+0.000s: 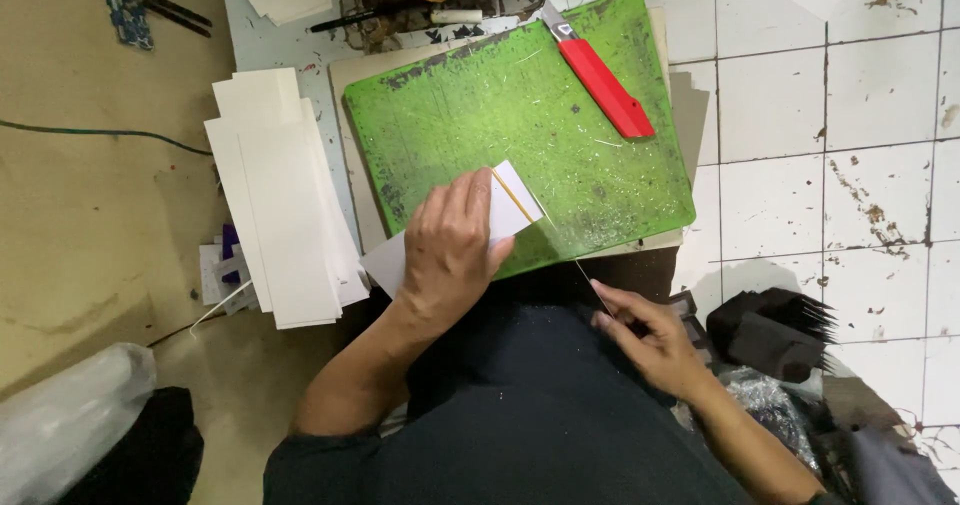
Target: Cutting strips of white material using a utility knife and a metal ruler on a cutting mat
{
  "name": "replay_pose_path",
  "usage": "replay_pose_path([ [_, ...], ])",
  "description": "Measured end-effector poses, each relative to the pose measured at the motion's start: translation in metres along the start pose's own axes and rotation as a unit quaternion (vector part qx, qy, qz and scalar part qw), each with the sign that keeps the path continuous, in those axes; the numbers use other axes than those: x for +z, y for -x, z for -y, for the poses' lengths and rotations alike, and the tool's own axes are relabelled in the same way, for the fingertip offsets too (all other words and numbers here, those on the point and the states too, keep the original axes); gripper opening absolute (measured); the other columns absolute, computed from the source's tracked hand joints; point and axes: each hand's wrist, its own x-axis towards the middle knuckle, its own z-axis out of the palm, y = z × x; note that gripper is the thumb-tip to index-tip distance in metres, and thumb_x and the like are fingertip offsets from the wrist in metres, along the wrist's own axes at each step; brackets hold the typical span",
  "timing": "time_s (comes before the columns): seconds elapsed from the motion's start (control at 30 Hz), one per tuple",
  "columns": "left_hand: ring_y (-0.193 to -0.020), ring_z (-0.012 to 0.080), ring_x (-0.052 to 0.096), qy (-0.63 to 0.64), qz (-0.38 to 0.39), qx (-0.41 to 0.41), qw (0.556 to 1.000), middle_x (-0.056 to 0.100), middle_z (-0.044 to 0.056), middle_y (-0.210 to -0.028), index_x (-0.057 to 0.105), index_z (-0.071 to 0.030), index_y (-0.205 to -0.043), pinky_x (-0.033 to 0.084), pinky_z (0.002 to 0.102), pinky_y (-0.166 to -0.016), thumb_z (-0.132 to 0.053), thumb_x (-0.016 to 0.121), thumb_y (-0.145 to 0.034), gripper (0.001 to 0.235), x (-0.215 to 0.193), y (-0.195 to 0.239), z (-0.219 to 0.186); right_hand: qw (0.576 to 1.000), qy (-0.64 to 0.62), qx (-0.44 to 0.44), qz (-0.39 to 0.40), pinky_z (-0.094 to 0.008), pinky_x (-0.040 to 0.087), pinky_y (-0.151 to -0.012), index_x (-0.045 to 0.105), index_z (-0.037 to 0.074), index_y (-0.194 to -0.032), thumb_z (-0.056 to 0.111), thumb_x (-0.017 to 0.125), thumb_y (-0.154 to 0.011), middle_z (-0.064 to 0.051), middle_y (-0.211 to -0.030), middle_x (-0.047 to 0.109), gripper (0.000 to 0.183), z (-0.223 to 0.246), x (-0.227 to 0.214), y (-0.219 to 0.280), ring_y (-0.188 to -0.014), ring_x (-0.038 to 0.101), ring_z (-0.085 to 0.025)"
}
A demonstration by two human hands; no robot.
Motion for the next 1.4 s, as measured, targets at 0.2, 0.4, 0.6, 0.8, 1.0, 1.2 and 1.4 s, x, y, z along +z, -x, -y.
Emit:
replay_pose_path([
  [0.2, -0.092, 0.0316, 0.07, -0.007, -0.026, 0.001, 1.0, 0.067, 0.017, -0.115, 0.059, 0.003, -0.132, 0.058, 0.04, -0.075, -0.034, 0.097, -0.06, 0.089, -0.001, 0.001, 0.001, 0.997, 0.021, -0.044, -0.052, -0.035, 0.053, -0.061, 0.067, -0.002, -0.132, -0.006, 0.07, -0.085, -0.01, -0.078, 0.071, 0.048, -0.029, -0.012, 0.003, -0.067, 0.067, -0.016],
  [0.4, -0.091, 0.0296, 0.069, -0.023, -0.037, 0.006, 0.999, 0.067, 0.014, -0.114, 0.06, 0.001, -0.131, 0.058, 0.039, -0.075, -0.037, 0.096, -0.057, 0.09, 0.002, 0.003, 0.001, 0.995, 0.011, -0.065, -0.076, -0.032, 0.053, -0.063, 0.067, -0.004, -0.13, -0.007, 0.069, -0.086, -0.008, -0.079, 0.067, 0.043, -0.026, -0.004, 0.003, -0.07, 0.069, -0.017],
  [0.6, -0.091, 0.031, 0.069, -0.014, -0.027, -0.003, 1.0, 0.067, 0.016, -0.115, 0.059, 0.002, -0.132, 0.058, 0.04, -0.075, -0.034, 0.096, -0.056, 0.092, 0.008, 0.006, 0.002, 0.996, -0.02, -0.047, -0.076, -0.033, 0.056, -0.068, 0.068, -0.005, -0.129, -0.006, 0.069, -0.088, -0.006, -0.082, 0.064, 0.041, -0.021, -0.004, 0.002, -0.074, 0.07, -0.017],
  [0.8, -0.092, 0.0322, 0.069, -0.009, -0.02, 0.001, 1.0, 0.066, 0.017, -0.115, 0.058, 0.003, -0.132, 0.058, 0.04, -0.076, -0.032, 0.096, -0.058, 0.09, 0.009, 0.007, 0.003, 0.999, 0.018, -0.03, -0.031, -0.034, 0.051, -0.062, 0.072, 0.001, -0.124, -0.001, 0.075, -0.084, -0.007, -0.08, 0.068, 0.04, -0.026, 0.006, 0.009, -0.067, 0.062, -0.013],
  [1.0, -0.093, 0.0348, 0.07, -0.007, -0.002, 0.001, 1.0, 0.066, 0.02, -0.116, 0.058, 0.006, -0.132, 0.058, 0.041, -0.075, -0.029, 0.097, -0.061, 0.089, 0.004, 0.005, 0.002, 0.999, -0.005, -0.026, -0.034, -0.033, 0.053, -0.062, 0.071, -0.003, -0.121, -0.005, 0.075, -0.083, -0.009, -0.078, 0.069, 0.038, -0.019, 0.015, 0.007, -0.07, 0.068, -0.014],
  [1.2, -0.095, 0.0348, 0.07, -0.004, 0.008, -0.009, 1.0, 0.066, 0.019, -0.119, 0.058, 0.004, -0.132, 0.059, 0.042, -0.077, -0.032, 0.096, -0.06, 0.09, 0.004, 0.005, 0.004, 0.995, -0.071, -0.028, -0.066, -0.032, 0.054, -0.067, 0.063, -0.002, -0.134, -0.006, 0.065, -0.089, -0.004, -0.087, 0.063, 0.046, -0.043, 0.002, 0.01, -0.081, 0.071, -0.017],
  [1.4, -0.093, 0.0354, 0.07, 0.001, 0.009, -0.008, 1.0, 0.066, 0.019, -0.117, 0.058, 0.005, -0.132, 0.059, 0.043, -0.073, -0.031, 0.095, -0.061, 0.088, 0.013, 0.006, 0.008, 0.998, -0.01, -0.021, -0.063, -0.03, 0.049, -0.064, 0.068, -0.001, -0.128, -0.001, 0.072, -0.088, -0.004, -0.074, 0.058, 0.04, -0.022, 0.008, 0.005, -0.069, 0.059, -0.01],
])
